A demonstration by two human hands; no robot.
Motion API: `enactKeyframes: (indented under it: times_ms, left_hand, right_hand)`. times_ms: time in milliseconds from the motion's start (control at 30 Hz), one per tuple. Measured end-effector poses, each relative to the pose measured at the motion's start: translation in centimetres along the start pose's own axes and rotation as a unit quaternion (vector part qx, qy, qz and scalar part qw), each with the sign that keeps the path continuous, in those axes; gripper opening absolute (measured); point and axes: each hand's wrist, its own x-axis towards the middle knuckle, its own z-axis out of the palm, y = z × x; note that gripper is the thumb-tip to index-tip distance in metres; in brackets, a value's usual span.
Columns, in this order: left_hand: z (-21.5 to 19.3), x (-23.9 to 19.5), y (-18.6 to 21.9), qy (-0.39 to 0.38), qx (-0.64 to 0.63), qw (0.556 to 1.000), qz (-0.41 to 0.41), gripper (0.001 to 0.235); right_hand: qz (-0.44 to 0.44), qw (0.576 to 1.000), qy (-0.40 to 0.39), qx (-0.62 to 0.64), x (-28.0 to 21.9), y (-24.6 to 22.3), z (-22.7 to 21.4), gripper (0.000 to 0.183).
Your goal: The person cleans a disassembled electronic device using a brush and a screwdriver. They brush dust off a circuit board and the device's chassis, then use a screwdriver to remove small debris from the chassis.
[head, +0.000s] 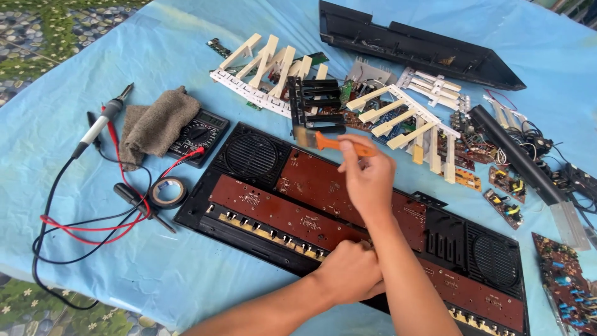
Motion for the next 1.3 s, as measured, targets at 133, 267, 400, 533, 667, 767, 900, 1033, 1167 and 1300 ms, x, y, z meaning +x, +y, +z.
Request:
enactKeyframes:
  times_ms: [133, 267, 400, 533, 667, 767, 900, 1033, 1167, 1300]
  left_hand:
    - [-1.0, 0.1, 0.1, -0.025, -0.011, 1.0, -0.012, 0.031]
    - [-0.9, 0.2, 0.0, -0.037, -0.017, 0.999, -0.015, 0.034]
    - [-0.7, -0.1, -0.2, -0.044, -0.024, 0.999, -0.018, 0.027]
    - [-0.2, -0.4, -0.2, -0.021, -0.022, 0.999, -0.012, 0.026]
    - [0.5, -0.6, -0.1, -0.014, -0.027, 1.0, -0.002, 0.031]
    - [0.5, -0.7, 0.0, -0.018, -0.036, 0.999, -0.006, 0.032]
    - [-1.1, -0.3, -0.1, -0.049, -0.082, 0.995, 0.015, 0.029]
    - [2.7, -0.7, -1.1, -0.024, -0.109, 0.994, 0.018, 0.025]
    - [3.1, -0.6, -1.3, -0.007, -0.161, 0.987, 0.009, 0.034]
    - [5.6, -0.7, -1.2, 0.003, -0.161, 0.987, -0.015, 0.035]
  right_hand:
    - [0.087, 0.995, -0.057, 0.003, 0.0, 0.0, -0.3, 0.043]
    - [0.091, 0.994, 0.038, 0.044, 0.0, 0.1, -0.7, 0.031]
    - [0.169, 0.983, -0.073, -0.01, 0.3, 0.0, 0.4, 0.039]
    - [0.059, 0.998, 0.002, 0.003, -0.2, 0.5, 0.1, 0.029]
    - [0.079, 0.996, -0.049, 0.016, -0.6, 0.4, 0.1, 0.029]
    - [0.012, 0.998, -0.032, -0.047, -1.1, 0.9, 0.0, 0.025]
    - [0.011, 1.0, -0.026, 0.008, -1.6, -0.3, -0.3, 0.026]
    - [-0.04, 0.998, -0.054, 0.005, -1.0, -0.8, 0.6, 0.026]
    - [-0.029, 0.987, -0.161, 0.001, 1.6, -3.8, 1.2, 0.03]
    - [-0.058, 0.978, -0.195, -0.043, 3.7, -6.1, 2.7, 0.03]
